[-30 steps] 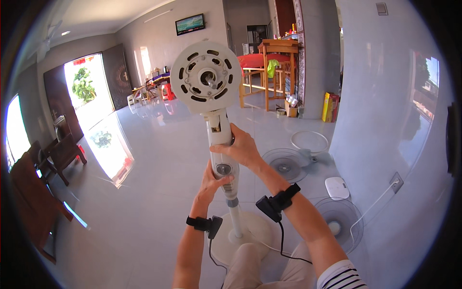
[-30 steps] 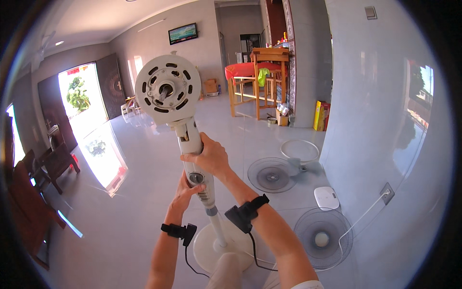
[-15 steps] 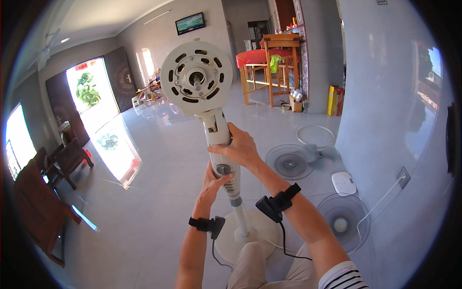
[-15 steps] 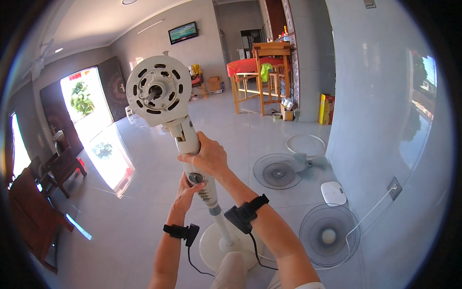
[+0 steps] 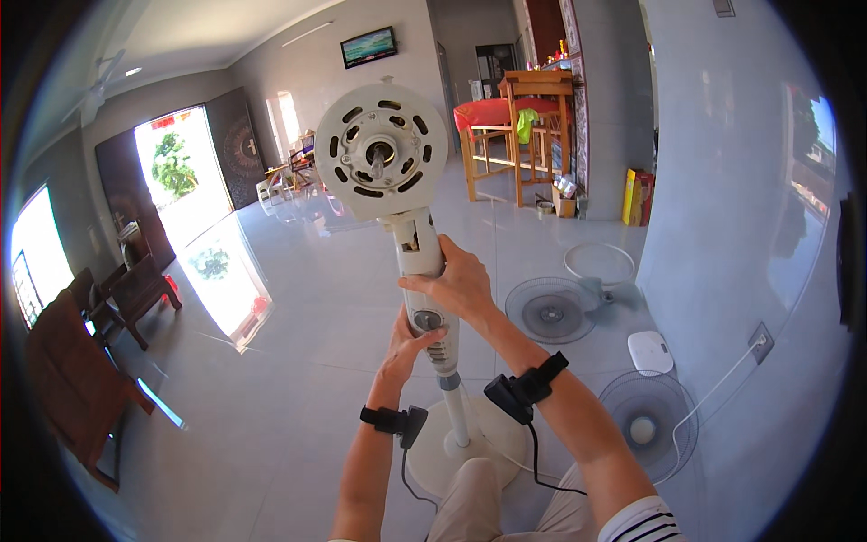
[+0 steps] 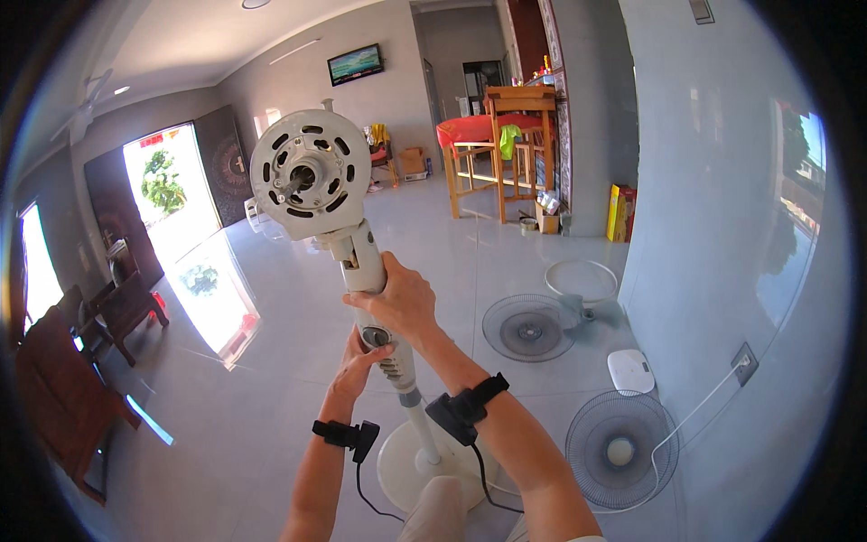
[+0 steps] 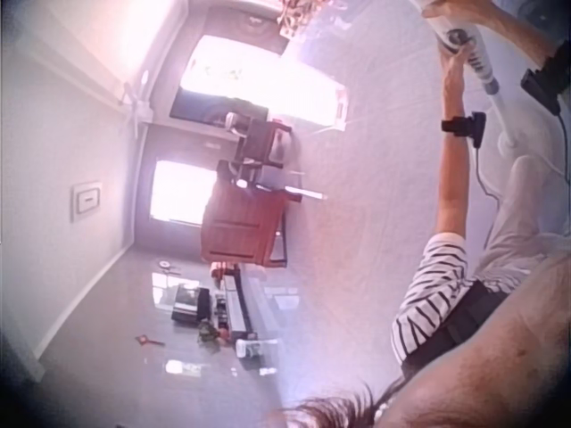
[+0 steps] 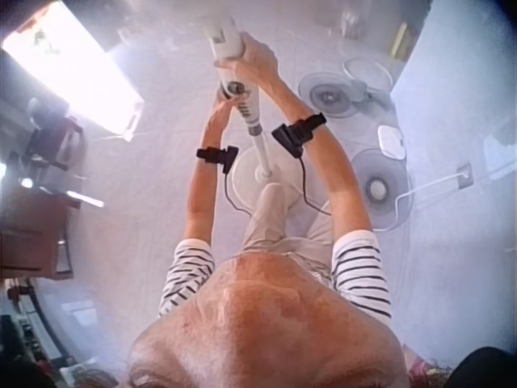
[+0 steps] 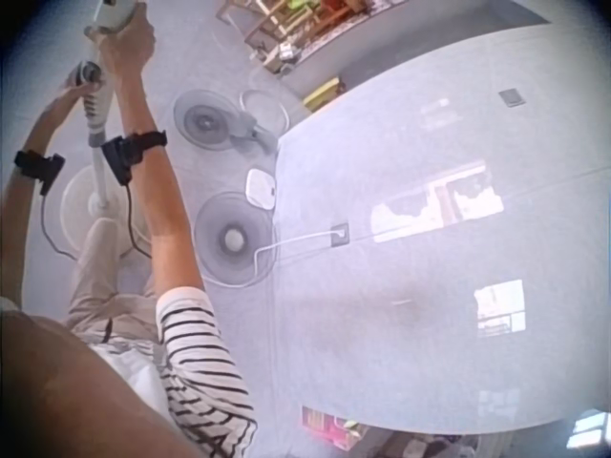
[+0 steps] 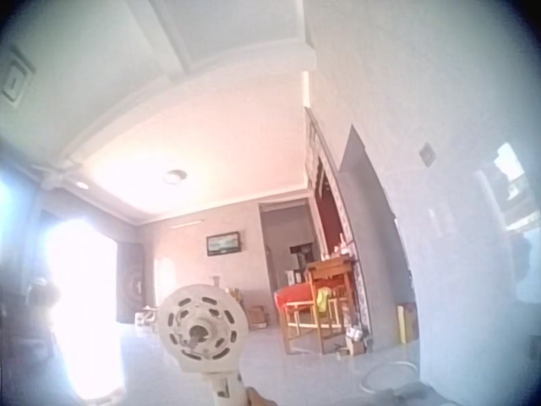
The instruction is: Repairing the motor housing of a standing fan using a screwdriver.
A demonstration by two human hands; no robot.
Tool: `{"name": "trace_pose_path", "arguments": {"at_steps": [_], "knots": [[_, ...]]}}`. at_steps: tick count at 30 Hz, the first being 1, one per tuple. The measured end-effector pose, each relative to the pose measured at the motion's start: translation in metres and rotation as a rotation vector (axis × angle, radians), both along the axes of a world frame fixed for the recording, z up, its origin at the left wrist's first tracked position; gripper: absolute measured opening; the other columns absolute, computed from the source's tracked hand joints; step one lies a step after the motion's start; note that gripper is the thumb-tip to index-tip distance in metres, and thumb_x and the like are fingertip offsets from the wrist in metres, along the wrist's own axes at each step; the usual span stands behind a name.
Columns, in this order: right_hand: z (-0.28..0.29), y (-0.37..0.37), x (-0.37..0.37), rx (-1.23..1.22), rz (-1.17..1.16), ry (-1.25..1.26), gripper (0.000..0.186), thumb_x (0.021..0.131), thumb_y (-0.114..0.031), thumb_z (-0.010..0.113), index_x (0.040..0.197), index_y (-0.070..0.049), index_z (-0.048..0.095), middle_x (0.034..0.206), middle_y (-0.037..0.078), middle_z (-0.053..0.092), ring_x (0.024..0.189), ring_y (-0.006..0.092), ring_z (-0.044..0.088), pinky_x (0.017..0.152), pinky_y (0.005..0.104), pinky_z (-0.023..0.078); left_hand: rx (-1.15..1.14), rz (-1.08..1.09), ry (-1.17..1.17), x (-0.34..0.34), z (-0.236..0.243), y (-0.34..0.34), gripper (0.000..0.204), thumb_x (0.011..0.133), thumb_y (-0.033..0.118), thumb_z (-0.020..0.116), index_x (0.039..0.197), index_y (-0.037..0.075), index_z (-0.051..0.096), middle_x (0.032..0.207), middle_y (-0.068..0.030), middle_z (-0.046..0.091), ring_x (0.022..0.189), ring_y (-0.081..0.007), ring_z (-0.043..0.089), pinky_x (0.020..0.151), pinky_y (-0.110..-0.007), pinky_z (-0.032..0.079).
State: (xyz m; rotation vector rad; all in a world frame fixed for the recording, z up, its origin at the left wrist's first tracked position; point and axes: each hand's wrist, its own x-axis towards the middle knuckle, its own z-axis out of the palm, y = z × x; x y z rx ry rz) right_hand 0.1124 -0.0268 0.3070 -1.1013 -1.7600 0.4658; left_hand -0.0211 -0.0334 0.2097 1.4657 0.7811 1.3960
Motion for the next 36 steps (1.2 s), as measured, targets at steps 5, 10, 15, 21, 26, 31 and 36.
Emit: {"name": "trace_pose_path", "arguments": {"at_steps": [5,10,15,21,26,31,36], "knots": [[-0.005,-0.005,-0.004,0.011,-0.008,0.021,0.055,0.061,-0.041,0.077,0.099,-0.008,0.055,0.087,0.013,0.067,0.081,0.0307,0.066,0.074,0.0409,0.05,-0.025,-0.017,0.003,-0.004,-0.004,-0.006,0.06,0.066,0.016,0.073,0.118,0.004,0.045,0.101,-0.0057,0.055,0.096,-0.0161,0.052,0.086,-0.031,0.041],[-0.009,-0.001,-0.004,0.022,-0.05,0.041,0.057,0.059,-0.042,0.077,0.1,-0.009,0.055,0.088,0.014,0.067,0.085,0.0325,0.064,0.076,0.0412,0.049,-0.048,-0.013,-0.006,-0.007,-0.017,0.008,0.063,0.065,0.014,0.076,0.119,0.005,0.046,0.101,-0.0045,0.056,0.095,-0.0155,0.053,0.086,-0.032,0.043],[-0.002,0.016,0.001,0.125,-0.014,0.057,0.061,0.056,-0.046,0.078,0.101,-0.01,0.059,0.093,0.013,0.067,0.089,0.0332,0.063,0.078,0.0411,0.048,0.036,-0.039,0.071,-0.012,-0.008,0.023,0.059,0.068,0.012,0.074,0.119,0.006,0.046,0.101,-0.002,0.056,0.094,-0.0133,0.052,0.085,-0.03,0.043],[-0.013,0.031,0.002,0.188,-0.044,0.024,0.063,0.054,-0.049,0.077,0.102,-0.012,0.061,0.091,0.008,0.068,0.084,0.0239,0.066,0.076,0.0363,0.05,-0.05,-0.225,-0.003,-0.012,-0.016,0.02,0.069,0.066,0.017,0.075,0.125,0.004,0.041,0.112,-0.0051,0.052,0.108,-0.017,0.047,0.095,-0.033,0.037],[-0.011,0.018,0.001,0.151,-0.054,0.002,0.065,0.054,-0.05,0.077,0.104,-0.012,0.061,0.09,0.007,0.068,0.083,0.0242,0.066,0.075,0.0369,0.051,-0.07,-0.202,0.091,-0.018,-0.033,0.007,0.073,0.066,0.019,0.075,0.127,0.003,0.039,0.118,-0.0079,0.05,0.115,-0.0202,0.043,0.098,-0.035,0.034],[-0.012,0.019,0.002,0.146,-0.074,-0.016,0.067,0.054,-0.05,0.077,0.108,-0.013,0.061,0.09,0.007,0.068,0.084,0.0241,0.066,0.076,0.0361,0.051,-0.084,-0.153,0.127,-0.013,-0.025,0.006,0.075,0.065,0.017,0.075,0.128,0.003,0.038,0.12,-0.0084,0.05,0.115,-0.0205,0.045,0.096,-0.036,0.038],[-0.017,0.029,0.004,0.219,-0.017,0.007,0.068,0.054,-0.05,0.077,0.109,-0.013,0.061,0.093,0.008,0.068,0.085,0.0248,0.066,0.077,0.0361,0.051,-0.013,-0.126,0.186,-0.015,-0.019,0.015,0.064,0.064,0.016,0.075,0.119,0.002,0.047,0.109,-0.0075,0.056,0.103,-0.0181,0.053,0.091,-0.033,0.042]]}}
